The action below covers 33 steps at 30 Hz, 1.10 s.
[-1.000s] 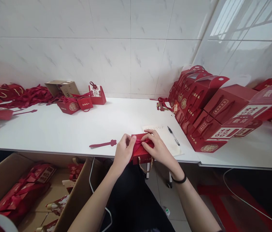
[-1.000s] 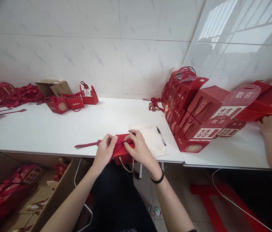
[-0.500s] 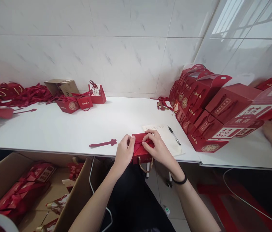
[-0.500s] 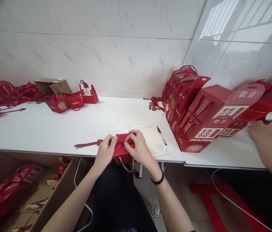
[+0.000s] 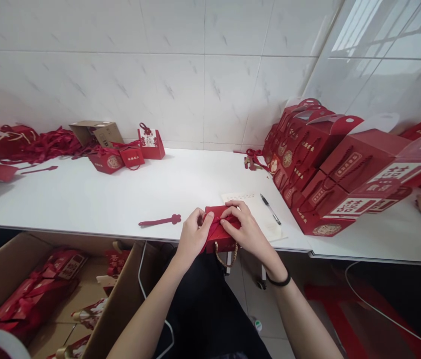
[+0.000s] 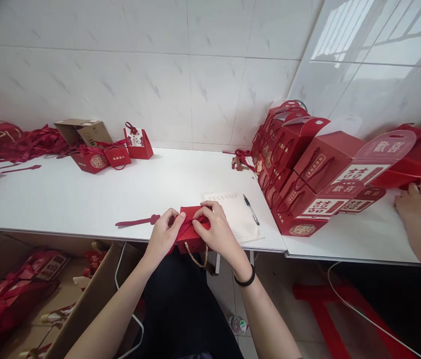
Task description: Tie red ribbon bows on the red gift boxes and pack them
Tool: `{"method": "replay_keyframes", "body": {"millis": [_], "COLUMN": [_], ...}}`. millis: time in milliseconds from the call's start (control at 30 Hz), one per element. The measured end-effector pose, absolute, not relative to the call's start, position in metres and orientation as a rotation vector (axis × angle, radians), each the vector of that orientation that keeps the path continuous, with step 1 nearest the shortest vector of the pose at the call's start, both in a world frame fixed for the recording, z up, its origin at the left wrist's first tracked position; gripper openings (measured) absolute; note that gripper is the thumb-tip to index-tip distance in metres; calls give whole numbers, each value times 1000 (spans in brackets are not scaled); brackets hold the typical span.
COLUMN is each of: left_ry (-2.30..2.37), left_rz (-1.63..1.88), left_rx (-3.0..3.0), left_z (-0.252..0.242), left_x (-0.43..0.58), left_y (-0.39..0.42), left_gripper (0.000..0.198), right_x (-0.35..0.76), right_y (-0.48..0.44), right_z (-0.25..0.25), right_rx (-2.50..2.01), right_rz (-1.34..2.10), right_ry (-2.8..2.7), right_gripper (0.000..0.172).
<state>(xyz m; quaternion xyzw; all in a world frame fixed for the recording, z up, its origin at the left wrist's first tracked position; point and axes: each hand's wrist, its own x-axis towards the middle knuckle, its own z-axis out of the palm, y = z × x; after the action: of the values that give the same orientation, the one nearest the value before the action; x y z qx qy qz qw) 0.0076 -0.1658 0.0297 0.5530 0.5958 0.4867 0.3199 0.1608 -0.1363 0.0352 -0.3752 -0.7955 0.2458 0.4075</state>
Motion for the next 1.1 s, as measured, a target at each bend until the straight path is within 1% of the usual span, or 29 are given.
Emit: {"method": "replay_keyframes", "body": {"millis": [267, 400, 433, 500, 533, 600, 667, 733, 800, 867, 1000, 1100], "left_ry": [1581, 1566, 1566, 1586, 1599, 1587, 1507, 1410, 1368, 1367, 1343, 1311], "left_rz": [1316, 1251, 1240, 1288, 1333, 1370, 1262, 1063, 904, 819, 835, 907], "left_rx": [1423, 1439, 1443, 1458, 1491, 1661, 1901, 2090, 2168, 2182, 2164, 2123], "left_z": [27, 28, 30, 36, 41, 51, 61, 69, 73, 73, 67, 59], "left_x": [11, 5, 1, -7, -11, -15, -14, -10, -4, 0, 2, 2], "left_y": [-164, -162, -162, -163, -163, -163, -161, -157, -153, -150, -147, -146], "left_gripper": [35, 37, 37, 34, 30, 21, 15, 12, 9, 7, 5, 5], "right_x": [159, 165, 169, 180, 185, 193, 190, 177, 159, 142, 126, 122], "right_y": [-138, -135, -135, -138, -141, -152, -167, -183, -197, -206, -206, -200], "right_z": [35, 33, 34, 38, 40, 45, 46, 42, 32, 21, 11, 8], "right_rx": [-965, -939, -931, -936, -947, -968, -936, -854, -801, -811, -877, -877], "right_rz": [636, 625, 614, 544, 487, 354, 244, 158, 44, -99, -220, -208], "right_ry": [-1985, -1996, -1979, -1894, -1826, -1704, -1706, -1837, -1969, -2046, -2034, -1950], "right_gripper": [6, 6, 9, 17, 18, 15, 10, 6, 12, 16, 23, 19]}}
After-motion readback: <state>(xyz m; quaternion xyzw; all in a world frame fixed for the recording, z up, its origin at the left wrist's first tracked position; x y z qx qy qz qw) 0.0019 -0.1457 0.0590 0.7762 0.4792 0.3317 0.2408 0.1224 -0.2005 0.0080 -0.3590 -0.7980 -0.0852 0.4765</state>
